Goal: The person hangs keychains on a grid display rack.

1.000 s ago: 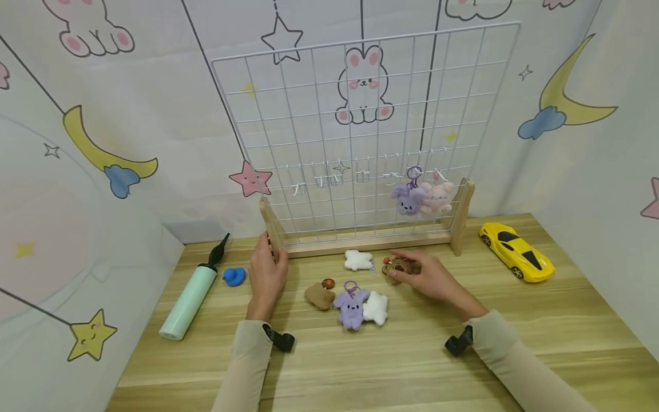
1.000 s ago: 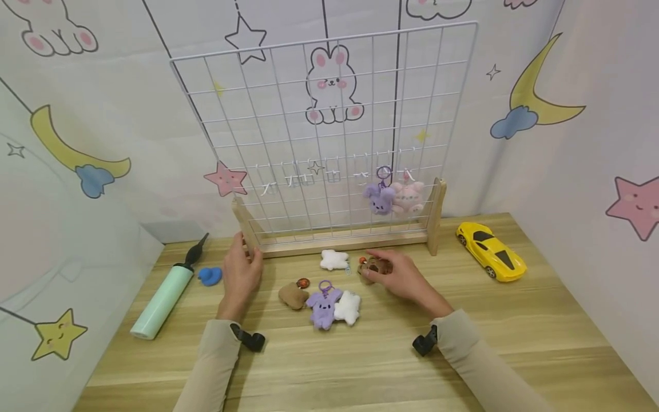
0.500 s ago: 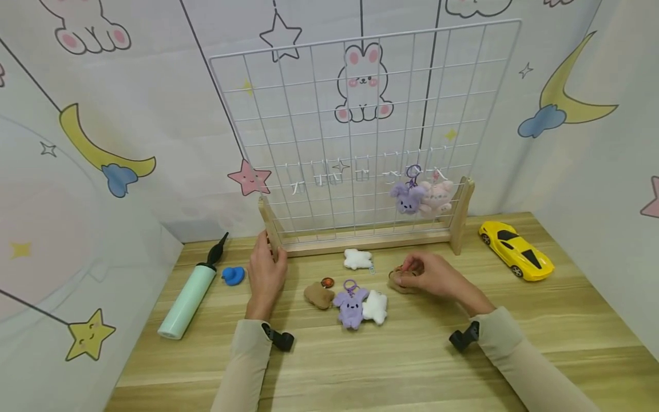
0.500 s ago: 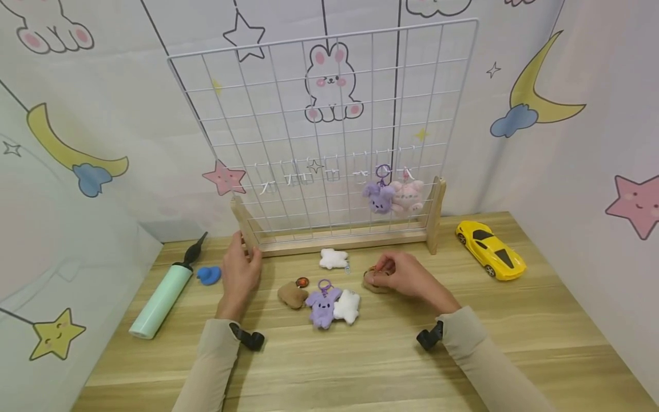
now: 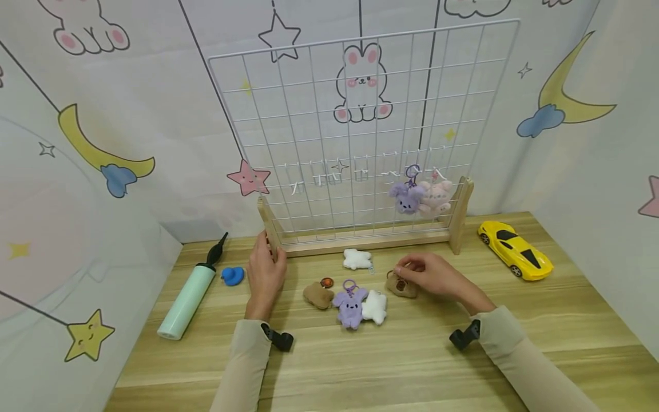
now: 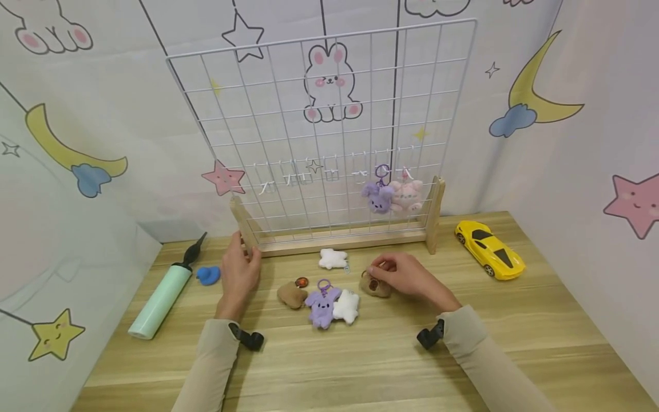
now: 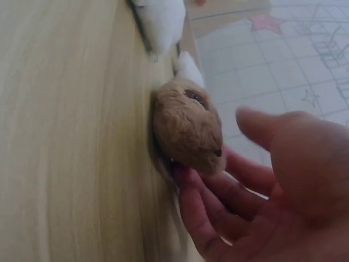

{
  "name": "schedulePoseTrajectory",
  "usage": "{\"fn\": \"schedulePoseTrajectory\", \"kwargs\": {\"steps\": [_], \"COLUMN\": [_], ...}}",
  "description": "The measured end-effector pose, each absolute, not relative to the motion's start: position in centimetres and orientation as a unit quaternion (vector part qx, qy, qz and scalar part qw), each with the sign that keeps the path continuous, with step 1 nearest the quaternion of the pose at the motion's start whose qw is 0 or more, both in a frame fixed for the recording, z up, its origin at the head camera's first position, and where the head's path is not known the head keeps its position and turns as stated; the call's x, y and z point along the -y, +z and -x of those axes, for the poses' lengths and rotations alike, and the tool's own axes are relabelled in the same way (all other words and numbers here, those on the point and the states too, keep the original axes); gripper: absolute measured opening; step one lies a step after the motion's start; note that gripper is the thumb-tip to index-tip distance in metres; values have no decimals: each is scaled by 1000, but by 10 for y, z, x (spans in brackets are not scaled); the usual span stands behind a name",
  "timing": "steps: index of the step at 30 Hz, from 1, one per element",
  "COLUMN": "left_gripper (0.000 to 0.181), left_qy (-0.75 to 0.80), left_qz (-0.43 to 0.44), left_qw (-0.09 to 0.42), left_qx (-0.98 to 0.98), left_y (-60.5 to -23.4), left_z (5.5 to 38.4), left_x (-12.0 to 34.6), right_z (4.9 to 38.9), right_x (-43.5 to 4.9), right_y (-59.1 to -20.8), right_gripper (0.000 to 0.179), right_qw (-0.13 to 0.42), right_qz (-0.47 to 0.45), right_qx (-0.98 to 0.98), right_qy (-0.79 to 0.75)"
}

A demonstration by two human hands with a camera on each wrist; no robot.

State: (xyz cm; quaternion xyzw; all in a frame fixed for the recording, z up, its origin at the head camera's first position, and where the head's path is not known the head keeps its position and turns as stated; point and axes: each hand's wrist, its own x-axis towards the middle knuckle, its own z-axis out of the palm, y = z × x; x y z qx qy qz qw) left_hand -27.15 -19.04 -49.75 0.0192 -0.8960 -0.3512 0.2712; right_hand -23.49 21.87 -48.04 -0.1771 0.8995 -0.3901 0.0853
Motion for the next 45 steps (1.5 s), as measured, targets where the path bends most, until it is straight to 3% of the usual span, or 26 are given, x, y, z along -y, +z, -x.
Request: {"fn": "schedulePoseTrajectory", "kwargs": {"steps": [4, 9, 22, 34, 40, 45], "left_gripper": [51, 50, 50, 52, 52, 52], "left_qy": [-353, -353, -352, -353, -352, -356], "left_qz": [-19, -17, -15, -17, -19, -9], "left_qw": [271, 275, 278, 272, 272, 286], "left_qx": [895, 894, 894, 895, 895, 890], "left_y": [-497, -498, -500, -499, -500, -501], "left_z": [271, 273, 273, 273, 273, 274], "left_x": [190, 191, 191, 192, 192, 192], "right_z": [236, 236, 236, 234, 233, 229], "right_x": [-219, -218, -218, -216, -216, -213], "right_y": [-483, -486, -481, -473, -469, -465], "right_gripper": [20, 5, 38, 37, 35, 21], "right_qw": [61, 69, 121, 155, 135, 123], "right_qz": [177, 175, 174, 177, 179, 161], "right_qx": [-901, -888, -862, -856, -884, -906], "right_qy": [-391, -421, -461, -460, -410, -372]}}
